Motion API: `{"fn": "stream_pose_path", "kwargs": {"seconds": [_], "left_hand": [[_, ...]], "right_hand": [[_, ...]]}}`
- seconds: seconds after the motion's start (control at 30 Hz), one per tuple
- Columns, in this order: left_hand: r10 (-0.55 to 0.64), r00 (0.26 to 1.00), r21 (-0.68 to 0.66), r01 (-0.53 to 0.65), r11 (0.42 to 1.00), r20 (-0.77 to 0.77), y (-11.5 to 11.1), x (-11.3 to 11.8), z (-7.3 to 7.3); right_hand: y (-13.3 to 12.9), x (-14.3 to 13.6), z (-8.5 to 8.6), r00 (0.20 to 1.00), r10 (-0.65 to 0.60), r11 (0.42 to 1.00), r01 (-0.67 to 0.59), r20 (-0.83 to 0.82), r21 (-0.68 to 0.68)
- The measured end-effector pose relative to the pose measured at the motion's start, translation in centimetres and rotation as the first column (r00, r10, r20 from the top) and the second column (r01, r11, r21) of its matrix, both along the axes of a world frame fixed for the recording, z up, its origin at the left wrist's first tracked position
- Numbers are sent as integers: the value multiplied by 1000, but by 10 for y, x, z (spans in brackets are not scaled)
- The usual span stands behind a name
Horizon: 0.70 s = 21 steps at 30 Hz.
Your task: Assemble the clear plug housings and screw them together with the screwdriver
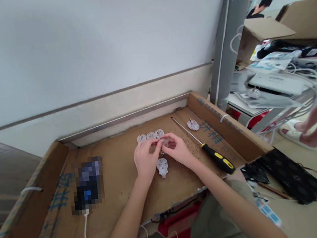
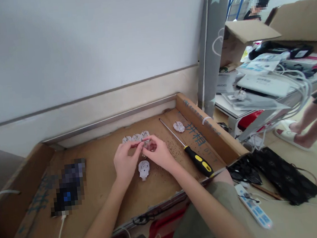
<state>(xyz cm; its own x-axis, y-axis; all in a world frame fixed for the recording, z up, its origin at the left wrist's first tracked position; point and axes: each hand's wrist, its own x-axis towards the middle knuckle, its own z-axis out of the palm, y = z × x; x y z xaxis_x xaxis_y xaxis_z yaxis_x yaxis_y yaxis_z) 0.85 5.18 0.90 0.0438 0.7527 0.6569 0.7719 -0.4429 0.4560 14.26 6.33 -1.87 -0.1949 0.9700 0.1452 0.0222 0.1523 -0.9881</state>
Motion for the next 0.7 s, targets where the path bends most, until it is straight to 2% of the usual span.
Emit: {"fn": "stream_pose_path", "kwargs": {"seconds": [0.17,0.27,0.4,0.47,0.53,0.6,0.63,0.7], "left_hand": [[-145,986,-10,147,989,78,0,-3,2],[-144,972,-88,163,983,185,0,-3,2],[-97,891,-246,225,943,444,3,-1,0],[-79,868,-283,244,928,491,4,0,-1],[-78,871,-287,242,927,485,4,-1,0],[-75,891,-271,215,938,447,4,-3,1],[-70,917,-263,185,947,394,4,-5,1],[-57,980,-249,106,963,193,3,-8,2]], "right_hand": [[0,2,2,981,132,982,-149,-142,-113],[-1,3,3,964,165,968,-199,-211,-151],[-3,1,6,945,175,953,-232,-276,-192],[-4,2,9,938,176,945,-246,-299,-216],[-4,5,12,935,159,938,-244,-317,-248],[-2,10,15,940,89,940,-188,-329,-286],[0,13,15,943,29,944,-136,-331,-302],[3,18,15,938,-109,946,-3,-328,-324]]}}
